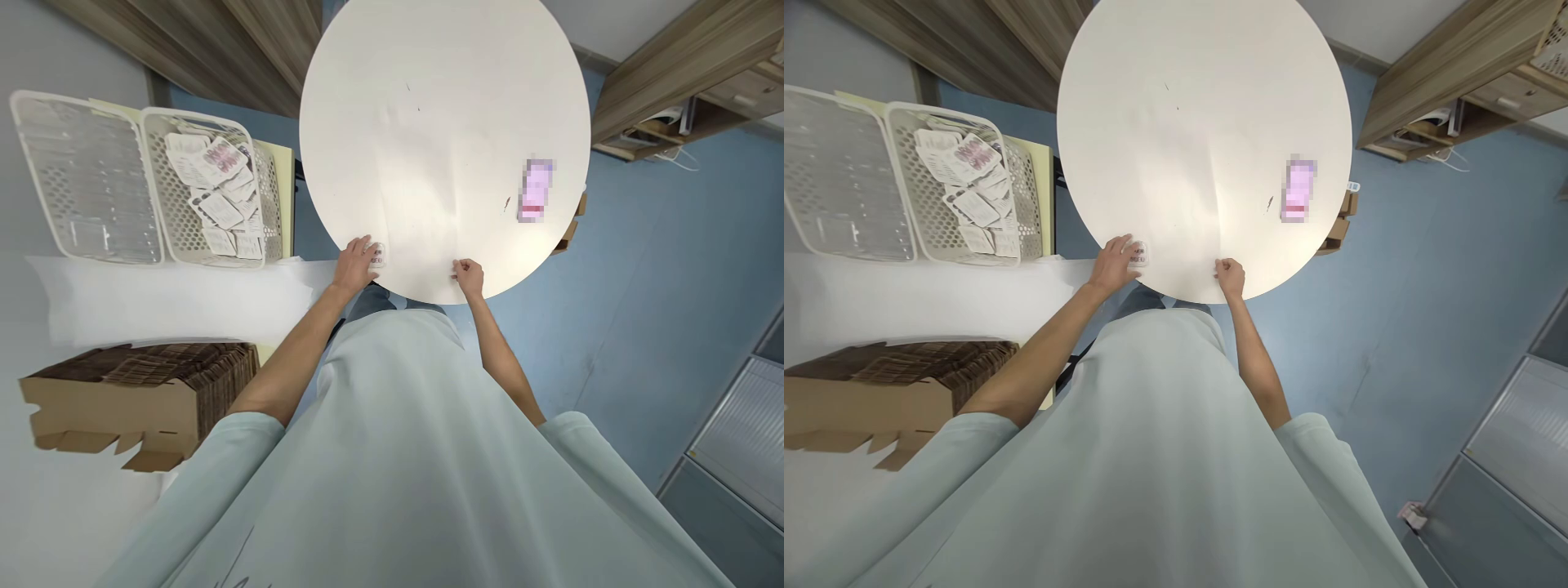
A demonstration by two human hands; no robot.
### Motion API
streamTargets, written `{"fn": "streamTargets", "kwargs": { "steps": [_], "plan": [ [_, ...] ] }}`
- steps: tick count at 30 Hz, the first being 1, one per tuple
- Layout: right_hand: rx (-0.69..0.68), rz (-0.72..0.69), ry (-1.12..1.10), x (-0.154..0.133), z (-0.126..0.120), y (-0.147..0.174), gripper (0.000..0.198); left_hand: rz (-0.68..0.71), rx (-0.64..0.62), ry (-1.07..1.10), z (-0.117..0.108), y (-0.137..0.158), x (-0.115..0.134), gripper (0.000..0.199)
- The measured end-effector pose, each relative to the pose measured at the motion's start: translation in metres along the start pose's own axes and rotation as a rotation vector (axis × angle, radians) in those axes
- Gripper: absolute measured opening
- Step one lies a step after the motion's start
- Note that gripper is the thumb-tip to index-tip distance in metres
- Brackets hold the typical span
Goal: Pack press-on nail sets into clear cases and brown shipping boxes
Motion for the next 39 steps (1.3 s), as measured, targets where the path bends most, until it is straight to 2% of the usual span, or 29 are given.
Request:
{"fn": "streamTargets", "kwargs": {
  "steps": [6,9,12,16,20,24,28,33,39],
  "plan": [
    [0.028,-0.025,0.041,-0.004,0.0,-0.006,0.023,0.06,0.017,-0.027,0.006,-0.002,-0.015,0.066],
    [0.048,-0.011,0.037,-0.003,0.001,-0.007,0.024,0.096,0.027,-0.124,0.011,-0.005,-0.021,0.072],
    [0.058,-0.013,0.044,-0.002,0.002,-0.006,0.021,0.079,0.093,-0.173,0.011,-0.006,-0.024,0.081],
    [0.059,-0.024,0.065,-0.001,0.004,-0.004,0.017,0.113,0.16,-0.128,0.018,-0.009,-0.01,0.088],
    [0.05,-0.01,0.084,-0.001,0.006,-0.001,0.013,0.245,0.089,-0.126,0.041,-0.025,0.022,0.081],
    [0.035,-0.013,0.095,-0.001,0.008,0.003,0.012,0.282,0.046,-0.129,0.063,-0.04,0.04,0.078],
    [0.03,-0.023,0.108,-0.001,0.008,0.005,0.014,0.287,0.029,-0.104,0.077,-0.045,0.041,0.073],
    [0.032,-0.074,0.17,-0.003,0.009,0.009,0.015,0.295,0.048,-0.077,0.083,-0.044,0.036,0.068],
    [0.026,-0.288,0.296,-0.028,0.017,0.031,0.02,0.285,0.061,-0.063,0.087,-0.046,0.032,0.069]
  ]
}}
Point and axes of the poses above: each hand's wrist, its own y-axis away from the middle knuckle, its own z-axis out of the palm, x = y × z, the point moved 6 cm from there along -y, towards the middle knuckle, and after that the axes turned 1 degree about y, right-handed, at the moved point
